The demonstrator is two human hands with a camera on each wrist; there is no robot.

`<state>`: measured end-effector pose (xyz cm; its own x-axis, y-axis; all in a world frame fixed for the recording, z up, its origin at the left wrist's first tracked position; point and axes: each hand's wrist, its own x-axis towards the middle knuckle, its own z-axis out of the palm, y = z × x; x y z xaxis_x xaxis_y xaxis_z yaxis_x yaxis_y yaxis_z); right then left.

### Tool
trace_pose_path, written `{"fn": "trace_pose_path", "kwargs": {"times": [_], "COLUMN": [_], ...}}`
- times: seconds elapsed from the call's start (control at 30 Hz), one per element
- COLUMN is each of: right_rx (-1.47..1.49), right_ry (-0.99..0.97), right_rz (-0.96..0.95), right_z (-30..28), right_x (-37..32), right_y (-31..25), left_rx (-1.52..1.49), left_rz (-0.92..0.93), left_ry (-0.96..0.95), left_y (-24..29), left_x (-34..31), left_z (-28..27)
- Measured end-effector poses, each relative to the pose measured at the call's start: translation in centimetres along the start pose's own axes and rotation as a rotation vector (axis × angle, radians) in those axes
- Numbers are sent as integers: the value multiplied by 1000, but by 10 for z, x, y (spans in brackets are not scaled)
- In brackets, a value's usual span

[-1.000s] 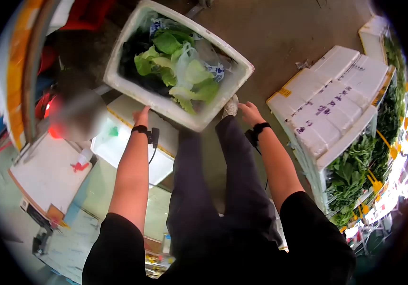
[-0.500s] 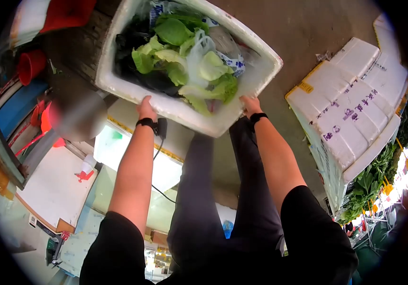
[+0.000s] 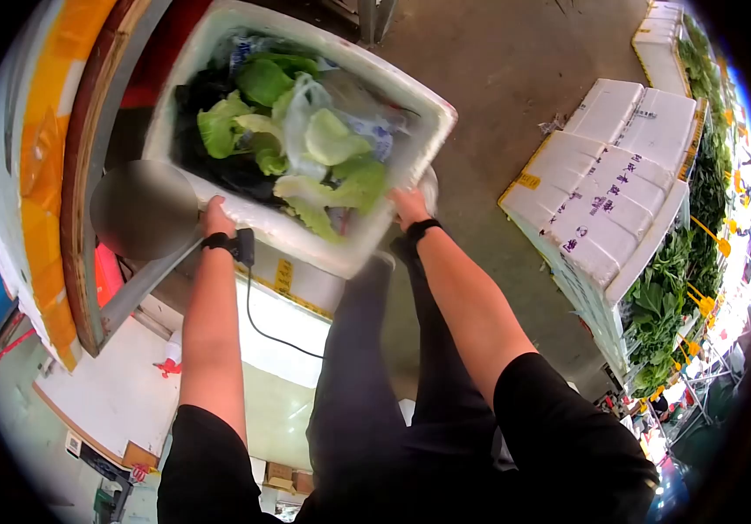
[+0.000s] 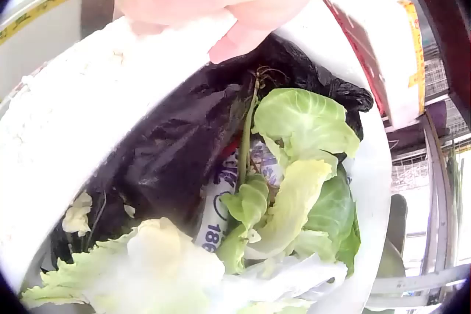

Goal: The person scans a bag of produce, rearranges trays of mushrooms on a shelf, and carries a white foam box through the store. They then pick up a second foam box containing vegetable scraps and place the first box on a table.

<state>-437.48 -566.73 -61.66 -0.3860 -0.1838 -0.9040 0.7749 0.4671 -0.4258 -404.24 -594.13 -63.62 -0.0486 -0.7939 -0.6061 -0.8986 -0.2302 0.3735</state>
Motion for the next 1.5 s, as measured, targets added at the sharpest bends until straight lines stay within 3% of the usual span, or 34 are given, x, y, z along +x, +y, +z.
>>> {"fn": "trace_pose_path", "kwargs": {"times": [0.03, 0.07, 0.1, 0.13, 0.17, 0.23, 0.3, 0.37, 0.47, 0.53, 0.67, 0.77, 0.83, 0.9, 0.97, 1.03, 1.13, 1.2, 1.27, 1.33, 1.43, 1.5], "right_rx": [5, 8, 174, 141, 102, 106, 48, -9, 62, 64, -62, -43, -13, -16, -41, -28, -50, -42, -62, -127, -75, -103], "right_ry": [2, 5, -67, -41, -18, 2, 84, 172, 196, 221, 276, 201, 111, 100, 190, 167, 97, 122, 168, 235, 180, 221], "right_rz": [-36, -71, -61, -63, -79, -92, -60, -101, -229, -217, -133, -91, -53, -15, 2, -48, -103, -100, -97, -84, -107, -105], "right_z": [16, 30, 43, 55, 69, 97, 127, 153, 180, 188, 201, 204, 202, 200, 206, 205, 201, 204, 210, 224, 243, 255], "right_x": [3, 11, 31, 40, 53, 71, 84, 78, 90, 87, 117, 128, 132, 117, 116, 114, 126, 117, 102, 95, 97, 92], "right_y": [-7, -13, -5, -3, -8, -14, -18, -34, -52, -67, -62, -49, -46, -59, -66, -66, -57, -58, -71, -73, -77, -91], "left_rx": [-348, -452, -308, -164, 214, 335, 108, -399, -810, -505, -185, 30, -197, -787, -780, -846, -830, -583, -568, -793, -45, -143], "left_rz": [-233, -263, -118, 26, 355, 462, 511, 109, -308, -47, 114, 130, 43, -133, -220, -461, -480, -258, -188, -289, 165, 135], "left_ry": [105, 106, 95, 105, 106, 120, 96, -65, -45, -105, -153, -43, -27, -67, -136, -385, -53, -132, -163, -150, -50, -93], "left_y": [15, 21, 20, 20, 25, 47, 25, 53, 87, 72, 41, 20, 23, 62, 89, 43, 103, 84, 76, 68, 57, 69], "left_x": [14, 34, 46, 58, 72, 118, 193, 232, 280, 318, 412, 400, 358, 269, 195, 194, 133, 132, 147, 161, 175, 179], "left_z": [-5, -17, -30, -43, -52, -70, -77, -86, -88, -88, -80, -78, -62, -36, -16, 17, 28, 18, 7, 2, -24, -33]}}
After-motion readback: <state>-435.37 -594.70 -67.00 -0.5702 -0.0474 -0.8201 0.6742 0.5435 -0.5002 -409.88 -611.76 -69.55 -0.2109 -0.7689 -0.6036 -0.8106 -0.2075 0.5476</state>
